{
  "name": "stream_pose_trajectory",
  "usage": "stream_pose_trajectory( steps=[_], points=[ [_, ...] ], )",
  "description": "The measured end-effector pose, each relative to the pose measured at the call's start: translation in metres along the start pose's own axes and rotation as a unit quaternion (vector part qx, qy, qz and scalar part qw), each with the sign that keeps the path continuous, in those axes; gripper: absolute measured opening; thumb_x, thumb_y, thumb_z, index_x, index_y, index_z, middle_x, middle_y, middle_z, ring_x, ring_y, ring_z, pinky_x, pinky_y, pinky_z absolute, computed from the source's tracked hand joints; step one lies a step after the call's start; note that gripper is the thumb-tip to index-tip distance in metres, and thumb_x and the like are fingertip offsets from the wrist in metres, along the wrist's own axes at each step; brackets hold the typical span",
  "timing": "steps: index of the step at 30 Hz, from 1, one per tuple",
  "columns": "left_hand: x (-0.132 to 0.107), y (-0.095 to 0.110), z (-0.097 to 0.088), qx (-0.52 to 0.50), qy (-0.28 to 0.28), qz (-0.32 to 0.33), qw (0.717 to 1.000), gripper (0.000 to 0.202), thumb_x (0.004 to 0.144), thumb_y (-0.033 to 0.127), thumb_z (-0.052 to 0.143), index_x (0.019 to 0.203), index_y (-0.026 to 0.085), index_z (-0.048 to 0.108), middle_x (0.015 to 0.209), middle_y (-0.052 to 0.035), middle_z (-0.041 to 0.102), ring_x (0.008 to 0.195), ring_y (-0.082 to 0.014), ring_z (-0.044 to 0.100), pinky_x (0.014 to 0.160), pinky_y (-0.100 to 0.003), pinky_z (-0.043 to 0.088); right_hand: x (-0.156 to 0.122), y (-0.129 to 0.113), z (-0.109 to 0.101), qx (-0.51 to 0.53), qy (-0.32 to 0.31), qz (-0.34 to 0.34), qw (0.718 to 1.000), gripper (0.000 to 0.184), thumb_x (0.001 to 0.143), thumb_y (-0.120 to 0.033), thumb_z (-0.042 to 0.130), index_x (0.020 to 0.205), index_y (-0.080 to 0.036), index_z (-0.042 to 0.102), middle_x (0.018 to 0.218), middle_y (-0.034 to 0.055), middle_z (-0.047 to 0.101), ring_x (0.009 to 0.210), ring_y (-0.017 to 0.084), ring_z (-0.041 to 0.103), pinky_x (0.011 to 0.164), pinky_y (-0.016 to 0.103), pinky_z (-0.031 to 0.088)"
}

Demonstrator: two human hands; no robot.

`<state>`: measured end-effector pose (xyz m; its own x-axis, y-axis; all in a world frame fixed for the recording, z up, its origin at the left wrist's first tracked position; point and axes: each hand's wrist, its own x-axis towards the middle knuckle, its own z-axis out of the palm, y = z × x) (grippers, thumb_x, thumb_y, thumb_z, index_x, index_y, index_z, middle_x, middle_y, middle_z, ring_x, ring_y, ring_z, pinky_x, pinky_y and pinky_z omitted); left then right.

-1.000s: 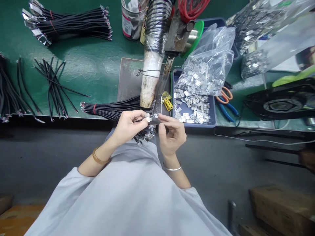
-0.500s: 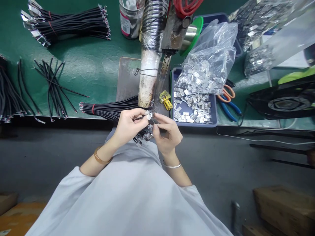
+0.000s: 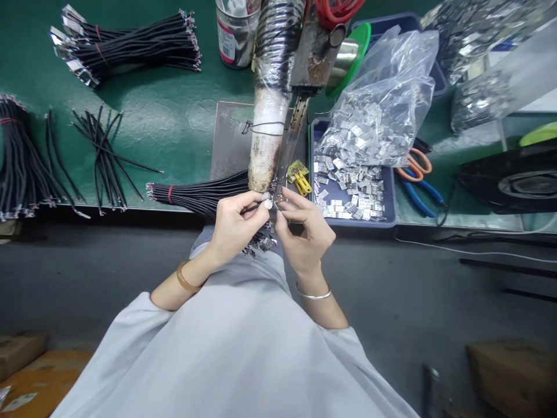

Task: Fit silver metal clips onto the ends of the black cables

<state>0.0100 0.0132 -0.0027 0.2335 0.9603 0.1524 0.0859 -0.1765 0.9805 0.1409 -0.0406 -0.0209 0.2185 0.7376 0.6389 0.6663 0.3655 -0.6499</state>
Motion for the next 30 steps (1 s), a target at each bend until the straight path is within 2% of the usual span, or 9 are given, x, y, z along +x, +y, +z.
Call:
stream_pose_trajectory(
  steps=[4,11,18,26,30],
  points=[
    [-0.0012,0.0002,-0.0004,-0.003,0.005,0.01,1.0,0.018,0.084,0.024,0.062,0.075,0.015,0.074,0.063,0.0015,0.062,0.053,-0.007,0.045,0.049,-0.019,0.035,0.0022,-0.0037,-0.0011,-0.019,-0.004,-0.002,1.0,0.012,0.092,-0.014,0.066,0.086,-0.025,0.065,0.117,0.0062,0.08,0.101,0.022,0.08,0.083,0.037,0.072],
    [-0.0006,0.0021,-0.0026,0.029,-0.016,0.013,0.999,0.015,0.082,0.018,0.063,0.073,0.014,0.074,0.052,0.007,0.044,0.047,-0.0049,0.031,0.046,-0.019,0.027,0.0028,-0.0022,-0.0038,-0.017,-0.006,0.0,1.0,0.014,0.091,-0.013,0.067,0.086,-0.025,0.063,0.11,0.0058,0.082,0.092,0.02,0.081,0.078,0.034,0.069],
    [-0.0002,0.0039,-0.0009,0.035,0.002,0.032,0.999,0.017,0.082,0.021,0.062,0.074,0.014,0.074,0.057,0.0041,0.056,0.048,-0.0054,0.036,0.046,-0.019,0.029,0.0072,-0.0057,-0.0058,-0.034,-0.009,-0.015,0.999,0.015,0.09,-0.011,0.07,0.091,-0.025,0.068,0.111,0.0032,0.081,0.101,0.021,0.08,0.085,0.034,0.067],
    [-0.0008,0.0051,-0.0023,0.051,-0.017,0.014,0.998,0.017,0.081,0.02,0.061,0.074,0.013,0.074,0.052,0.0066,0.045,0.048,-0.0048,0.03,0.045,-0.017,0.026,0.0052,-0.0036,-0.0058,-0.024,-0.01,-0.017,1.0,0.017,0.088,-0.007,0.07,0.087,-0.023,0.063,0.106,0.0056,0.082,0.095,0.019,0.081,0.079,0.03,0.067],
    [-0.0008,0.0043,-0.0009,0.041,-0.004,0.018,0.999,0.016,0.082,0.019,0.061,0.074,0.013,0.073,0.053,0.0065,0.045,0.048,-0.0046,0.03,0.045,-0.016,0.025,0.0083,-0.0035,-0.0047,-0.028,-0.014,-0.016,0.999,0.017,0.088,-0.006,0.071,0.087,-0.023,0.065,0.105,0.0047,0.082,0.096,0.019,0.081,0.078,0.028,0.067]
  ],
)
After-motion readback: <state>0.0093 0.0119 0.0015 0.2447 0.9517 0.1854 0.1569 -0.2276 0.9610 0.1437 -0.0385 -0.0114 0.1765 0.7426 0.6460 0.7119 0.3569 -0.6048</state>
